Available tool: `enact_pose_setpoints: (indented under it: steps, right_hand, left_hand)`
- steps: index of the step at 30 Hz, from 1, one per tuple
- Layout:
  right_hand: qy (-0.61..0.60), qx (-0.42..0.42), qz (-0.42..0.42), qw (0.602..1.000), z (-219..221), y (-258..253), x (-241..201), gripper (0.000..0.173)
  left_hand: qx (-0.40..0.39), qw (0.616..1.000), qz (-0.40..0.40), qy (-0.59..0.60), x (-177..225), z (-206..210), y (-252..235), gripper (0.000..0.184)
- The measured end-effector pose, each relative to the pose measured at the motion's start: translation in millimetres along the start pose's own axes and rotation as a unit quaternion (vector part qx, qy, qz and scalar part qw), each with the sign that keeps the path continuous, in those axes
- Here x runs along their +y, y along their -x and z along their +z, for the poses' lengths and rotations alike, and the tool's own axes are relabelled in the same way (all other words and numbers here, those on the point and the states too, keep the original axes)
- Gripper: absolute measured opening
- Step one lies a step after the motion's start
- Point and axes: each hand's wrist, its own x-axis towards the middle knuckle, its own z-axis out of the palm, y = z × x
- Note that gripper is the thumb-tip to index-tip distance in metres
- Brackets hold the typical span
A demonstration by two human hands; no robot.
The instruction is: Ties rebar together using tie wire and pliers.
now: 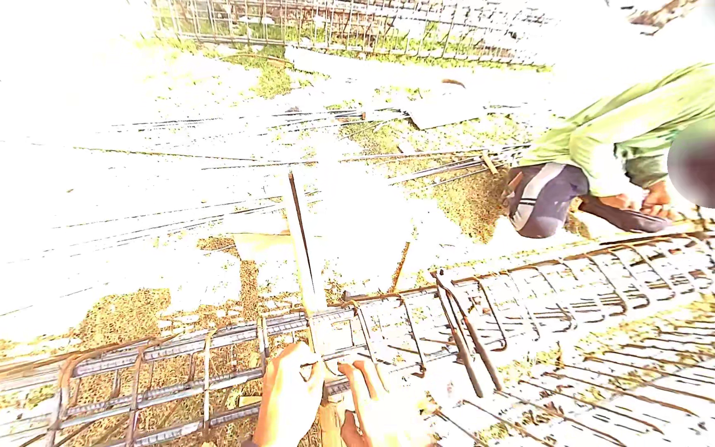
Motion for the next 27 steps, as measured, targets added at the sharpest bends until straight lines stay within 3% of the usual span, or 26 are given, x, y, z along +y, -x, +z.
enact_pose_setpoints:
  steps: [4,8,12,19,23,27]
  right_hand:
    - [0.046,-0.038,0.001,0.998,11.1,3.5,-2.7,0.064]
    - [0.004,-0.162,0.016,0.987,3.2,-4.2,-3.9,0.073]
    - [0.013,-0.046,-0.044,0.998,15.9,-7.7,6.8,0.054]
    - [0.017,0.104,-0.072,0.992,34.4,-15.1,17.1,0.036]
    - [0.016,0.097,-0.062,0.993,29.4,-18.9,14.4,0.032]
    - [-0.081,0.06,0.014,0.995,22.5,-21.1,-2.1,0.033]
  left_hand:
    - [-0.004,1.0,0.005,-0.003,1.0,0.4,-0.2,0.01]
    - [0.001,1.0,0.012,-0.004,0.2,0.4,0.1,0.011]
    - [-0.005,1.0,0.003,-0.002,-0.8,1.7,-1.2,0.011]
    - [-0.004,1.0,0.003,-0.011,-0.1,0.1,0.7,0.011]
    - [-0.006,1.0,0.004,-0.012,-0.4,-0.1,0.7,0.012]
    - [-0.005,1.0,0.009,-0.008,-0.7,0.6,0.1,0.011]
